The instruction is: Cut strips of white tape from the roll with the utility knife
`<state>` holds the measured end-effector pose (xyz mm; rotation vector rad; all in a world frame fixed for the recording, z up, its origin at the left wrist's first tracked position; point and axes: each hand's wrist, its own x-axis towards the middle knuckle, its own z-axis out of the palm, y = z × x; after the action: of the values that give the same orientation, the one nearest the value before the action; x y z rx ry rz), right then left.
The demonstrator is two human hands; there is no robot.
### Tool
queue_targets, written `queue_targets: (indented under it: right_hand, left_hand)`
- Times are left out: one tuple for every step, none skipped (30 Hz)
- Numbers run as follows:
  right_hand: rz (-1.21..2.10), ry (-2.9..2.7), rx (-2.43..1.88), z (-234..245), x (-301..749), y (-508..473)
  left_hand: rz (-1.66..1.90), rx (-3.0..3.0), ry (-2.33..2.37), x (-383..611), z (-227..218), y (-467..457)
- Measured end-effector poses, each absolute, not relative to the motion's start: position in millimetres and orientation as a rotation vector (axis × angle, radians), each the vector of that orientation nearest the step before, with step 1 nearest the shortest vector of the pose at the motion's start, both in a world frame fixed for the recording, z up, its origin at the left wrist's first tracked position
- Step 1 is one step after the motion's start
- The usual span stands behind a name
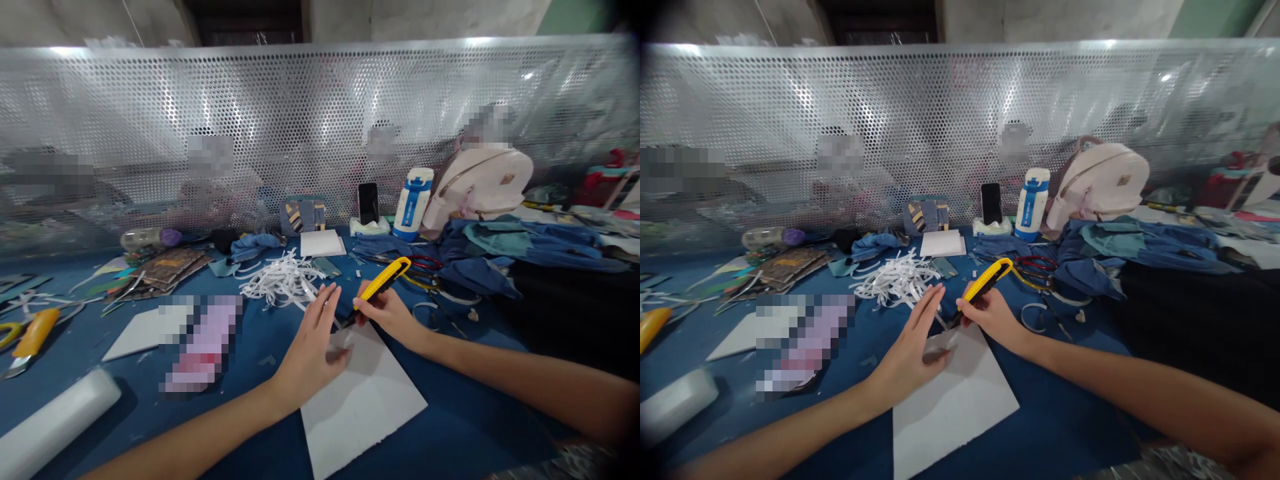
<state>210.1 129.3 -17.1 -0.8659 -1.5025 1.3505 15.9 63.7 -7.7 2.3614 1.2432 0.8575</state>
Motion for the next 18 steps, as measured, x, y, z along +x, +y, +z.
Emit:
queue_targets:
  right_hand:
    - [1.344,-1.496,-0.873,-16.5,210.1,129.3]
    - [1.341,-1.490,-0.876,-15.9,210.1,129.2]
    - [1.342,-1.489,-0.878,-15.4,210.1,128.9]
    - [1.345,-1.493,-0.878,-15.0,210.2,128.7]
    - [1.348,-1.500,-0.876,-14.9,210.3,128.3]
    - [1.348,-1.508,-0.872,-15.0,210.4,128.1]
    - [1.348,-1.514,-0.866,-15.2,210.6,127.9]
    - [1.349,-1.519,-0.858,-15.6,210.7,127.9]
    - [1.353,-1.522,-0.849,-16.2,210.9,128.1]
    - [1.359,-1.519,-0.841,-16.8,211.0,128.5]
    - [1.367,-1.512,-0.834,-17.5,211.1,129.0]
    - [1.376,-1.500,-0.829,-18.2,211.1,129.5]
    - [1.387,-1.483,-0.827,-19.0,211.0,130.1]
    - [1.398,-1.464,-0.826,-19.8,210.9,130.6]
    - [1.409,-1.447,-0.823,-20.9,210.7,131.1]
    - [1.422,-1.439,-0.816,-22.0,210.6,131.5]
    - [1.433,-1.439,-0.806,-23.3,210.4,131.9]
    - [1.441,-1.445,-0.795,-24.5,210.3,132.2]
  left_hand:
    - [0.855,2.363,1.246,15.9,-7.9,63.8]
    - [0.853,2.364,1.248,15.9,-8.0,63.9]
    - [0.851,2.364,1.250,16.0,-8.2,64.0]
    - [0.850,2.364,1.251,16.0,-8.2,64.1]
    - [0.850,2.366,1.250,16.1,-8.2,64.2]
    - [0.849,2.367,1.248,16.2,-8.1,64.3]
    - [0.850,2.368,1.248,16.3,-8.0,64.4]
    - [0.849,2.369,1.248,16.3,-7.8,64.4]
    - [0.849,2.370,1.250,16.2,-7.5,64.4]
    - [0.847,2.370,1.251,16.2,-7.3,64.3]
    - [0.845,2.370,1.253,16.1,-7.1,64.2]
    - [0.842,2.370,1.253,15.9,-6.9,64.1]
    - [0.839,2.369,1.253,15.8,-6.9,64.1]
    - [0.838,2.369,1.253,15.7,-6.9,64.2]
    - [0.839,2.368,1.252,15.7,-7.1,64.4]
    - [0.841,2.369,1.250,15.7,-7.4,64.6]
    - [0.846,2.369,1.249,15.7,-7.9,64.9]
    - [0.852,2.370,1.247,15.7,-8.4,65.3]
